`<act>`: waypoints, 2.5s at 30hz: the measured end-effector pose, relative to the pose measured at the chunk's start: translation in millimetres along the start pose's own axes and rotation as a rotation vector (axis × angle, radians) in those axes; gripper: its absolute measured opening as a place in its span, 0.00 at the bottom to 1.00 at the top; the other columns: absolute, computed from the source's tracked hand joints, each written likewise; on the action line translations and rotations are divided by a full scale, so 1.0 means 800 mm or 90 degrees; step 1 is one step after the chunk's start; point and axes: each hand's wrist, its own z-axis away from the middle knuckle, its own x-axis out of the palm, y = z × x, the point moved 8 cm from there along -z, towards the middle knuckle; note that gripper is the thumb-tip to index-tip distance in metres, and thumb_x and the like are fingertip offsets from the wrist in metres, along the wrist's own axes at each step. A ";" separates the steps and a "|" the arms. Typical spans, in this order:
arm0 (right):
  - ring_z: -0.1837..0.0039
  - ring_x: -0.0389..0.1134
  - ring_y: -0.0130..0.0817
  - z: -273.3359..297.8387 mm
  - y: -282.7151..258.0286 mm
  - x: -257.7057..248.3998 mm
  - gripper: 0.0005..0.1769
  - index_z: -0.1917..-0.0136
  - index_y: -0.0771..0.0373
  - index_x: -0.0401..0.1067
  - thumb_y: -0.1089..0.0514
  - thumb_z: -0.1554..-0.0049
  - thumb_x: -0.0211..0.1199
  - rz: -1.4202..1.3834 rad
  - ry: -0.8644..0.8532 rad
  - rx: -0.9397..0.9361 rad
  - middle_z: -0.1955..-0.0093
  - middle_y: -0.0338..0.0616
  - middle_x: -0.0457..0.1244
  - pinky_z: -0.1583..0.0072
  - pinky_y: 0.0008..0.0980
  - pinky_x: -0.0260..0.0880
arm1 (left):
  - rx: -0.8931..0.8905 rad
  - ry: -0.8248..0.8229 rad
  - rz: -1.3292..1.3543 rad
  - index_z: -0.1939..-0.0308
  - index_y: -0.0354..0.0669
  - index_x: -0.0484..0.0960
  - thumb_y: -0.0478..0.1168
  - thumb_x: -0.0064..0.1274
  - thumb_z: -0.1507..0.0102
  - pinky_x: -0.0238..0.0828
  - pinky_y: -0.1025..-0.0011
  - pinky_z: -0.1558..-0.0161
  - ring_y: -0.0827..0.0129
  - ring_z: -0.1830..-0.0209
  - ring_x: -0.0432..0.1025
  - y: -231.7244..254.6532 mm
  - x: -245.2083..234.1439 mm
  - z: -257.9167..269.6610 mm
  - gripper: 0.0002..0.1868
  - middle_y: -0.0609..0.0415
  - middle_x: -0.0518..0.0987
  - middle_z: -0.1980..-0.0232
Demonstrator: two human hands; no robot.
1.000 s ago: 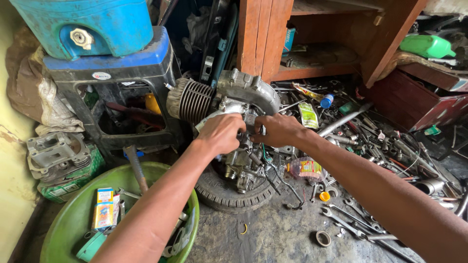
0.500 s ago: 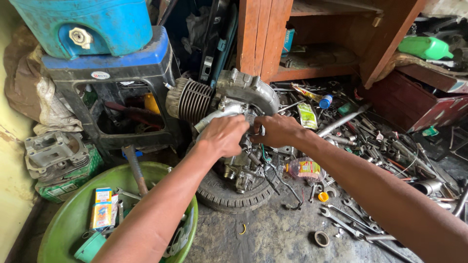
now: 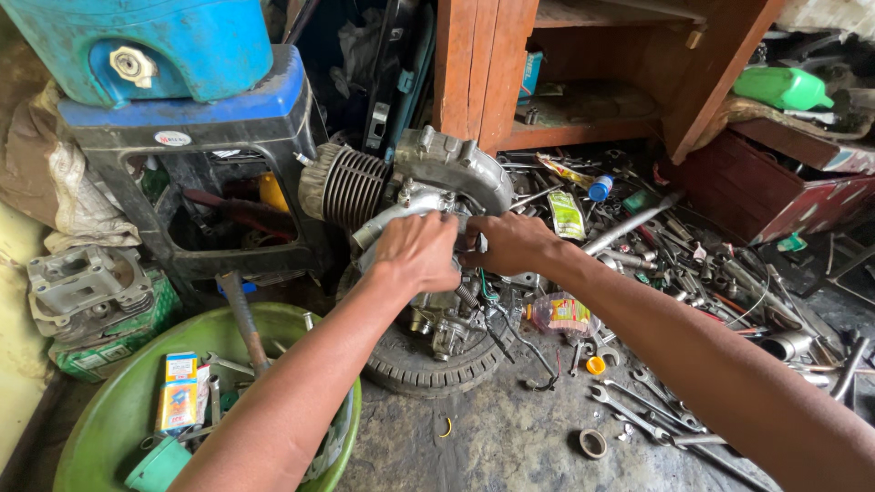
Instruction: The person works on a disassembled engine block, applying lubricant to internal components and using a wrench to tighten bolts. They also handle a fan cover and various small parts, placing them into a green basin.
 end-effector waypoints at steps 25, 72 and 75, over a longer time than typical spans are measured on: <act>0.51 0.73 0.53 0.032 0.044 -0.002 0.41 0.24 0.42 0.53 0.23 0.42 0.55 0.007 0.084 -0.029 0.53 0.51 0.71 0.51 0.52 0.72 | 0.214 0.223 -0.158 0.59 0.34 0.81 0.31 0.49 0.45 0.80 0.61 0.69 0.56 0.68 0.79 0.024 -0.011 0.012 0.12 0.44 0.77 0.53; 0.47 0.73 0.45 0.156 0.319 0.407 0.30 0.25 0.47 0.59 0.45 0.39 0.56 -0.034 -0.349 0.082 0.44 0.47 0.69 0.49 0.47 0.75 | 0.296 -0.199 -0.098 0.52 0.38 0.86 0.33 0.66 0.48 0.79 0.57 0.50 0.48 0.44 0.77 0.238 0.165 -0.035 0.19 0.43 0.78 0.42; 0.50 0.73 0.41 0.126 0.305 0.333 0.26 0.29 0.51 0.63 0.49 0.40 0.58 -0.138 -0.267 0.059 0.48 0.44 0.70 0.51 0.44 0.74 | 0.393 -0.132 -0.054 0.62 0.39 0.88 0.27 0.59 0.46 0.79 0.56 0.54 0.48 0.51 0.80 0.243 0.141 -0.018 0.10 0.41 0.84 0.53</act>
